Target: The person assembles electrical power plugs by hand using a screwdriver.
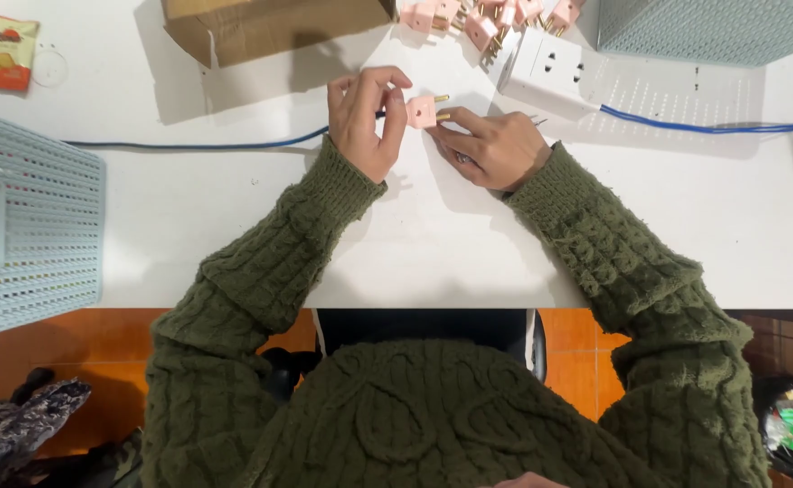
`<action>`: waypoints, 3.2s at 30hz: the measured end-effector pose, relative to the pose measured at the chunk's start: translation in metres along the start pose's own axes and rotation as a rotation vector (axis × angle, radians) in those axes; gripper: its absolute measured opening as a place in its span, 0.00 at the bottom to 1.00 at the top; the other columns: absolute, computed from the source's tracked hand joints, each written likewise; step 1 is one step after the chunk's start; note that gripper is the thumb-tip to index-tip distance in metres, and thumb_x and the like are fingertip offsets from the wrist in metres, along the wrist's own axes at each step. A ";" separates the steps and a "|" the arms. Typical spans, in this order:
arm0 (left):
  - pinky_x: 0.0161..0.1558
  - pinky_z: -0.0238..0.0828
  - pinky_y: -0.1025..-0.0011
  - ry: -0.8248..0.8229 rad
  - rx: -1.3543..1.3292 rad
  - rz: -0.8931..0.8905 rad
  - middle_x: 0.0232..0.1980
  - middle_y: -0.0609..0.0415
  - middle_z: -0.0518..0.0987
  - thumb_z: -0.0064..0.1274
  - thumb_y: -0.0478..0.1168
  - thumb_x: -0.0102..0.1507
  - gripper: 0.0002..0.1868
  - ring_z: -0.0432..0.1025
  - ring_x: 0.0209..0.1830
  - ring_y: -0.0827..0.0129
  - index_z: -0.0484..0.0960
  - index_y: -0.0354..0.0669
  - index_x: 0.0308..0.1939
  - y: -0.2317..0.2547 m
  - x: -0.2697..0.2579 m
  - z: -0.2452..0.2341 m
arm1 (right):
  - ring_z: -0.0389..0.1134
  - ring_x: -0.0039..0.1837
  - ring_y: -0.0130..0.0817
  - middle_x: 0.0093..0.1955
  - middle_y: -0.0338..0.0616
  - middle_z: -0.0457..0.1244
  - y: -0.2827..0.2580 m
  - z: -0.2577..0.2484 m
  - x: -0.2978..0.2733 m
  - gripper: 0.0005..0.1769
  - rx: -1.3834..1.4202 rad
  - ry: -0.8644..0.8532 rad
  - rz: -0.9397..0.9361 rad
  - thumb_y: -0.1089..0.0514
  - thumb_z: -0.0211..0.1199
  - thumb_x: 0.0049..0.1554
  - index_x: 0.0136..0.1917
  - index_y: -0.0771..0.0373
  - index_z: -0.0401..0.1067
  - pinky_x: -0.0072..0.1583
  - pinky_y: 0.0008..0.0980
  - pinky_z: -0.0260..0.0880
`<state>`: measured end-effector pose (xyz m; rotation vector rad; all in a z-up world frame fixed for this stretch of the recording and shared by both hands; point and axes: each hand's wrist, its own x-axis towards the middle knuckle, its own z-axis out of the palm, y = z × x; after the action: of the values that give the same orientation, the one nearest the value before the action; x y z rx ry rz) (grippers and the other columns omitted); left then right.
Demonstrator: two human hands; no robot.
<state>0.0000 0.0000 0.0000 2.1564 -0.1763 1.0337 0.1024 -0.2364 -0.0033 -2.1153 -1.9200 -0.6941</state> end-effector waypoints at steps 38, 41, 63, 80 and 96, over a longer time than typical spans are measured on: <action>0.67 0.55 0.48 -0.792 -0.121 0.024 0.53 0.63 0.81 0.69 0.45 0.70 0.41 0.70 0.53 0.64 0.65 0.52 0.83 -0.026 -0.037 0.014 | 0.69 0.28 0.35 0.52 0.33 0.67 -0.014 -0.015 -0.031 0.23 0.337 0.069 0.279 0.32 0.76 0.64 0.58 0.51 0.85 0.38 0.32 0.67; 0.68 0.54 0.48 -0.781 -0.118 0.007 0.54 0.63 0.82 0.70 0.46 0.70 0.41 0.70 0.54 0.64 0.65 0.52 0.83 -0.028 -0.039 0.016 | 0.67 0.28 0.32 0.53 0.32 0.66 -0.011 -0.011 -0.035 0.23 0.325 0.130 0.278 0.31 0.76 0.65 0.59 0.49 0.86 0.40 0.29 0.68; 0.60 0.55 0.57 -0.566 0.161 0.402 0.52 0.62 0.85 0.58 0.62 0.81 0.22 0.74 0.54 0.60 0.89 0.53 0.67 -0.018 -0.033 0.012 | 0.60 0.34 0.29 0.53 0.31 0.68 0.025 -0.005 -0.073 0.32 -0.102 -0.020 0.274 0.26 0.64 0.79 0.77 0.50 0.87 0.32 0.31 0.55; 0.58 0.57 0.56 -0.543 0.149 0.350 0.51 0.62 0.82 0.60 0.60 0.78 0.14 0.74 0.53 0.61 0.89 0.59 0.56 -0.016 -0.032 0.015 | 0.61 0.35 0.26 0.46 0.30 0.67 -0.006 -0.012 -0.048 0.29 0.082 0.002 0.265 0.23 0.73 0.69 0.59 0.48 0.88 0.29 0.31 0.53; 0.60 0.59 0.55 -0.461 0.067 0.287 0.46 0.66 0.72 0.61 0.69 0.74 0.20 0.67 0.52 0.68 0.85 0.64 0.56 -0.037 -0.045 0.031 | 0.72 0.34 0.39 0.48 0.31 0.58 -0.021 -0.018 -0.042 0.17 0.188 0.015 0.322 0.34 0.74 0.69 0.62 0.43 0.84 0.43 0.38 0.70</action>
<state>0.0044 -0.0020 -0.0663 2.4519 -0.6924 0.6796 0.0764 -0.2788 -0.0108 -2.2158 -1.5176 -0.4428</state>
